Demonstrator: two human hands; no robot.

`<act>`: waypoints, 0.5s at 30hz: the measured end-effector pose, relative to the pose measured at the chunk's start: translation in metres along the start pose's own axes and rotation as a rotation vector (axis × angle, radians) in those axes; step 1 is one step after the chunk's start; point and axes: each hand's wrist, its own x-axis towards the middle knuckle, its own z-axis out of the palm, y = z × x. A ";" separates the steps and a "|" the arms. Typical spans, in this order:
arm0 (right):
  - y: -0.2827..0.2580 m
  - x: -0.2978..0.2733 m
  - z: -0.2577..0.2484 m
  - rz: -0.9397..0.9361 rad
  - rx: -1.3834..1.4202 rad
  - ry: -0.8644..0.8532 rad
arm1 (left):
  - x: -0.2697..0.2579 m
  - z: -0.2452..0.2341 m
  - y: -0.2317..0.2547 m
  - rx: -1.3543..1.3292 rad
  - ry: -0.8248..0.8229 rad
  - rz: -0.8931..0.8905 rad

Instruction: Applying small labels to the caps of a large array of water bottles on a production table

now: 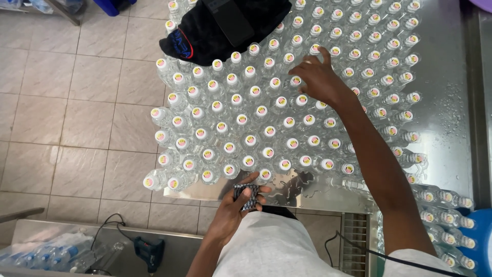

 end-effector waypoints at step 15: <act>-0.219 -0.116 0.003 -0.178 0.877 -0.180 | 0.013 0.011 -0.003 0.088 0.037 -0.005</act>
